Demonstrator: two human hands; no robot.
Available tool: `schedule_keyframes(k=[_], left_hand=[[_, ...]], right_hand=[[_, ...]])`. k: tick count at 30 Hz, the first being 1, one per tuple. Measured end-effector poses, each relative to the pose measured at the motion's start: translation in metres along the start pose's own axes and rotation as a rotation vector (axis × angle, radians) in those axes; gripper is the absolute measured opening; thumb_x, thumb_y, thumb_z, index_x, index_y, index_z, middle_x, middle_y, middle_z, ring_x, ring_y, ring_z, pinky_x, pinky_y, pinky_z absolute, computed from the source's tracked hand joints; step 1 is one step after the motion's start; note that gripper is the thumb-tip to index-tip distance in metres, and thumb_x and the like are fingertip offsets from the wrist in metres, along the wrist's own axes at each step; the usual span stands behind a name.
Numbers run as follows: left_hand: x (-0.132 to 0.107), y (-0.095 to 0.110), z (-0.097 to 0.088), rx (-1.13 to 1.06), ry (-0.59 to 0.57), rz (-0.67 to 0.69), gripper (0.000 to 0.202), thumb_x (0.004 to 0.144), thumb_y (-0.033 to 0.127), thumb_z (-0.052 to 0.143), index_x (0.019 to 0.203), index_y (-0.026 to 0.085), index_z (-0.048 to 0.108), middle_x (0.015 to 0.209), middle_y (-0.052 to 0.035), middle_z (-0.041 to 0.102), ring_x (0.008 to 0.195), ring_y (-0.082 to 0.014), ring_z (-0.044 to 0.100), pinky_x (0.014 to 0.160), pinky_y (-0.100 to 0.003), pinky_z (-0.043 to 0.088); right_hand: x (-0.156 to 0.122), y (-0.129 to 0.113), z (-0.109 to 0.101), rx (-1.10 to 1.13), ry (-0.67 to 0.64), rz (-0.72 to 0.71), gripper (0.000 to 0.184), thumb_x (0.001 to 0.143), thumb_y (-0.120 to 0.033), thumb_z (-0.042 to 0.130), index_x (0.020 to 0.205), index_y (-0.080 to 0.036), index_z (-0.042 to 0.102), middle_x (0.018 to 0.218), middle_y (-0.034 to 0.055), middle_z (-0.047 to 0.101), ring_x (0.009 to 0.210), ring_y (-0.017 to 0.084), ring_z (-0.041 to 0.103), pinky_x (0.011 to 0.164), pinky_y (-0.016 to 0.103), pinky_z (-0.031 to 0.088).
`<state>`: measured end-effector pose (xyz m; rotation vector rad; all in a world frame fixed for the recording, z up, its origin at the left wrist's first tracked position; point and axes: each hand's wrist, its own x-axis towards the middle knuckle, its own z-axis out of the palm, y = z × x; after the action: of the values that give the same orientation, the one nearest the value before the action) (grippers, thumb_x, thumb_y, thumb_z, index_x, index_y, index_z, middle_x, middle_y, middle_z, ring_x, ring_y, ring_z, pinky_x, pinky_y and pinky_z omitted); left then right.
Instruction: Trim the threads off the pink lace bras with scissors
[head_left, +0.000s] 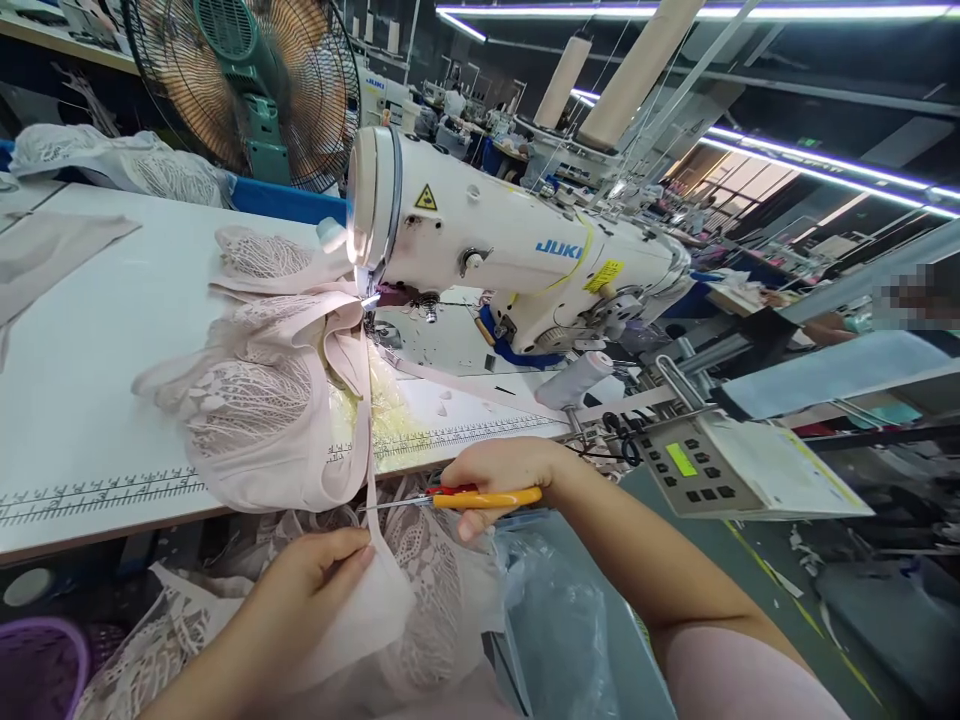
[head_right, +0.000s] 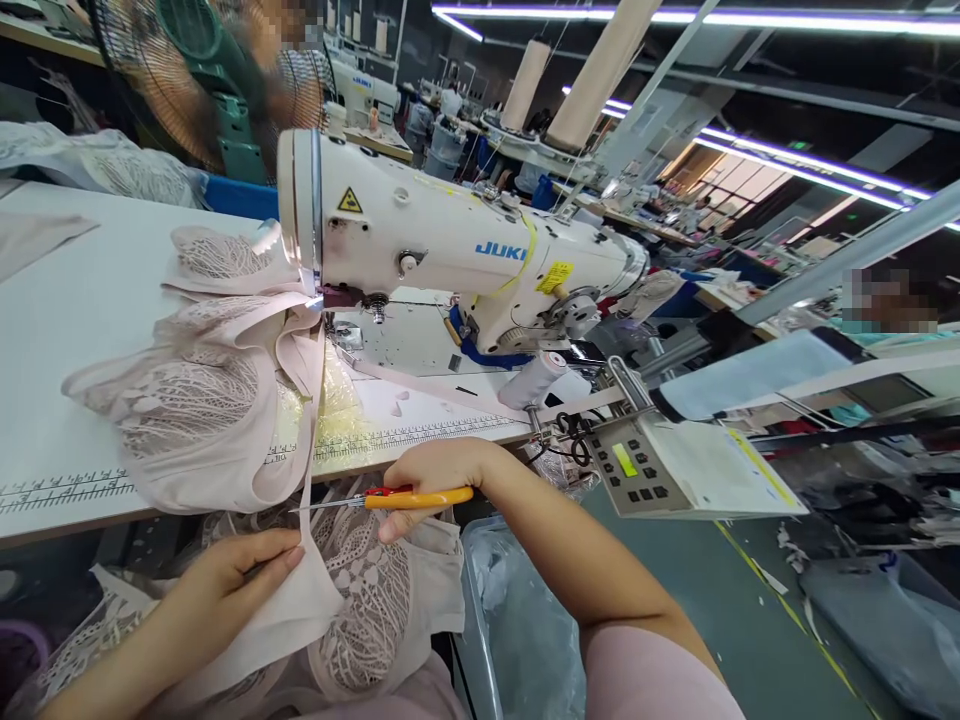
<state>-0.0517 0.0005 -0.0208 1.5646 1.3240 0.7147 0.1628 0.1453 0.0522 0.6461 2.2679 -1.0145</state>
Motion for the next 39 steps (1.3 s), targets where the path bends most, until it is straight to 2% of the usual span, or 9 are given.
schedule_keyframes(k=[4, 10, 16, 21, 25, 29, 31, 34, 39], left_hand=[[0.001, 0.001, -0.001, 0.01, -0.083, -0.041, 0.031, 0.087, 0.034, 0.042, 0.079, 0.019, 0.069, 0.078, -0.002, 0.072, 0.075, -0.0188, 0.066, 0.07, -0.022, 0.049], [-0.002, 0.01, -0.004, 0.076, -0.062, -0.009, 0.033, 0.087, 0.035, 0.044, 0.069, 0.02, 0.066, 0.068, -0.001, 0.069, 0.066, -0.0167, 0.063, 0.063, -0.021, 0.049], [-0.009, 0.021, -0.009, 0.167, 0.1, 0.222, 0.023, 0.084, 0.025, 0.052, 0.088, 0.027, 0.074, 0.079, -0.0009, 0.073, 0.076, -0.0167, 0.068, 0.072, -0.021, 0.051], [-0.012, 0.017, -0.011, 0.305, 0.088, 0.324, 0.028, 0.086, 0.026, 0.051, 0.108, 0.031, 0.069, 0.091, -0.0011, 0.074, 0.086, -0.0184, 0.068, 0.075, -0.024, 0.053], [-0.017, 0.018, -0.001, 0.4, 0.192, 0.213, 0.035, 0.085, 0.034, 0.054, 0.118, 0.027, 0.062, 0.101, -0.0021, 0.074, 0.088, -0.0192, 0.069, 0.076, -0.024, 0.053], [-0.019, 0.031, 0.013, 0.371, 0.295, -0.046, 0.051, 0.085, 0.041, 0.05, 0.134, 0.026, 0.045, 0.093, -0.0005, 0.075, 0.08, -0.0175, 0.071, 0.07, -0.022, 0.052], [-0.018, 0.036, 0.017, 0.327, 0.306, -0.1, 0.06, 0.085, 0.041, 0.05, 0.141, 0.025, 0.034, 0.094, 0.0, 0.076, 0.085, -0.0178, 0.071, 0.076, -0.023, 0.052], [-0.018, 0.037, 0.018, 0.205, 0.301, -0.103, 0.066, 0.087, 0.038, 0.049, 0.146, 0.025, 0.021, 0.098, -0.0008, 0.076, 0.096, -0.0173, 0.068, 0.084, -0.025, 0.049], [-0.018, 0.033, 0.019, 0.042, 0.358, -0.135, 0.068, 0.086, 0.037, 0.053, 0.146, 0.027, 0.022, 0.1, -0.0025, 0.075, 0.096, -0.0166, 0.067, 0.082, -0.026, 0.05]], right_hand=[[0.0, 0.002, 0.002, 0.026, 0.033, 0.005, 0.055, 0.065, -0.07, 0.063, 0.066, -0.017, 0.049, 0.056, -0.0055, 0.041, 0.053, 0.01, 0.035, 0.051, 0.024, 0.024], [-0.01, 0.009, 0.014, 0.197, 0.188, 0.008, 0.055, 0.058, -0.067, 0.07, 0.059, -0.017, 0.047, 0.052, -0.0071, 0.035, 0.052, 0.008, 0.031, 0.05, 0.023, 0.023], [0.007, -0.004, 0.067, 0.739, 0.51, -0.367, 0.052, 0.073, -0.067, 0.057, 0.072, -0.016, 0.049, 0.073, 0.0007, 0.056, 0.067, 0.011, 0.049, 0.061, 0.024, 0.039], [0.028, -0.025, 0.108, 1.11, 0.52, -0.323, 0.038, 0.068, -0.045, 0.073, 0.073, -0.018, 0.047, 0.058, -0.0076, 0.042, 0.051, 0.006, 0.038, 0.047, 0.019, 0.032], [0.027, -0.028, 0.123, 1.092, 0.657, -0.28, 0.028, 0.068, -0.027, 0.073, 0.079, -0.018, 0.048, 0.069, -0.0048, 0.052, 0.055, 0.007, 0.042, 0.05, 0.019, 0.035], [0.021, -0.026, 0.129, 1.175, 0.817, -0.353, 0.04, 0.067, -0.042, 0.074, 0.082, -0.019, 0.046, 0.092, 0.0039, 0.061, 0.076, 0.013, 0.055, 0.068, 0.026, 0.045], [0.018, -0.025, 0.131, 1.192, 0.814, -0.416, 0.042, 0.069, -0.049, 0.071, 0.083, -0.019, 0.046, 0.092, 0.0054, 0.062, 0.081, 0.016, 0.057, 0.072, 0.029, 0.046], [0.015, -0.026, 0.134, 1.081, 0.867, -0.34, 0.041, 0.068, -0.049, 0.072, 0.08, -0.019, 0.048, 0.086, 0.0043, 0.062, 0.079, 0.017, 0.058, 0.07, 0.029, 0.047], [0.012, -0.029, 0.137, 0.889, 0.913, -0.179, 0.034, 0.07, -0.045, 0.068, 0.074, -0.019, 0.046, 0.073, 0.0002, 0.055, 0.064, 0.014, 0.049, 0.058, 0.025, 0.041]])
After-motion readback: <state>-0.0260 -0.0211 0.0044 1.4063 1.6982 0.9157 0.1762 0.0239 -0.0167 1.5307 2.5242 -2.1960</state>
